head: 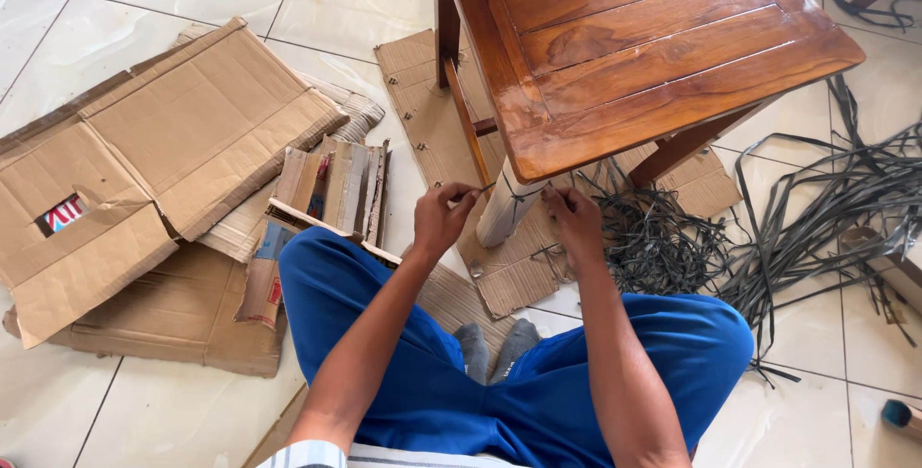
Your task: Polishing a wooden chair with a cloth and wrapping the legs with protective cardboard and string.
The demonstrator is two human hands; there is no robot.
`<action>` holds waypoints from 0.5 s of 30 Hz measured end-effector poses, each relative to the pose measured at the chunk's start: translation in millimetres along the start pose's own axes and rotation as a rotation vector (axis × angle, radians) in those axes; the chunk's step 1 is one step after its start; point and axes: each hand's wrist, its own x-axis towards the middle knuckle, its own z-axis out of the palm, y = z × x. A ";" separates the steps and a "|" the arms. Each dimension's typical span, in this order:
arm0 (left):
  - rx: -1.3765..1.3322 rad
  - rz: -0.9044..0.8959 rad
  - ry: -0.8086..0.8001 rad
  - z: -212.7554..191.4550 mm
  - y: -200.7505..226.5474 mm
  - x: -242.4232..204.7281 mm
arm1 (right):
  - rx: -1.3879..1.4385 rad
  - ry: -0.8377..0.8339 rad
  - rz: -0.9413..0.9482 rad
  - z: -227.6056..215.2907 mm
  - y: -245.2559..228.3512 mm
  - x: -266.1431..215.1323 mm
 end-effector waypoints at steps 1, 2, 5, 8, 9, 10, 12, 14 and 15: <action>-0.002 0.003 -0.003 6.4 -5.1 -5.2 | -0.001 0.004 0.000 3.8 1.9 -6.6; -0.113 -0.063 -0.030 12.8 -10.3 -10.3 | 0.023 0.029 -0.001 7.8 3.9 -13.2; -0.321 -0.156 -0.070 19.1 -8.4 -25.4 | 0.039 0.061 -0.006 18.3 -6.5 -37.0; -0.496 -0.181 -0.083 16.9 0.2 -36.2 | 0.035 0.108 -0.053 31.1 -18.3 -55.9; -0.575 -0.181 -0.081 16.1 2.9 -39.0 | 0.036 0.144 -0.096 35.5 -21.3 -60.4; -0.577 -0.180 -0.081 17.1 3.7 -39.5 | 0.035 0.144 -0.097 38.9 -26.4 -63.6; -0.572 -0.180 -0.085 18.4 4.6 -41.4 | -0.092 0.172 -0.225 46.7 -35.7 -71.4; -0.551 -0.183 -0.079 24.3 2.1 -42.2 | -0.132 0.192 -0.257 49.0 -31.0 -71.5; -0.528 -0.186 -0.073 27.1 1.0 -42.2 | -0.170 0.212 -0.289 50.3 -28.9 -71.2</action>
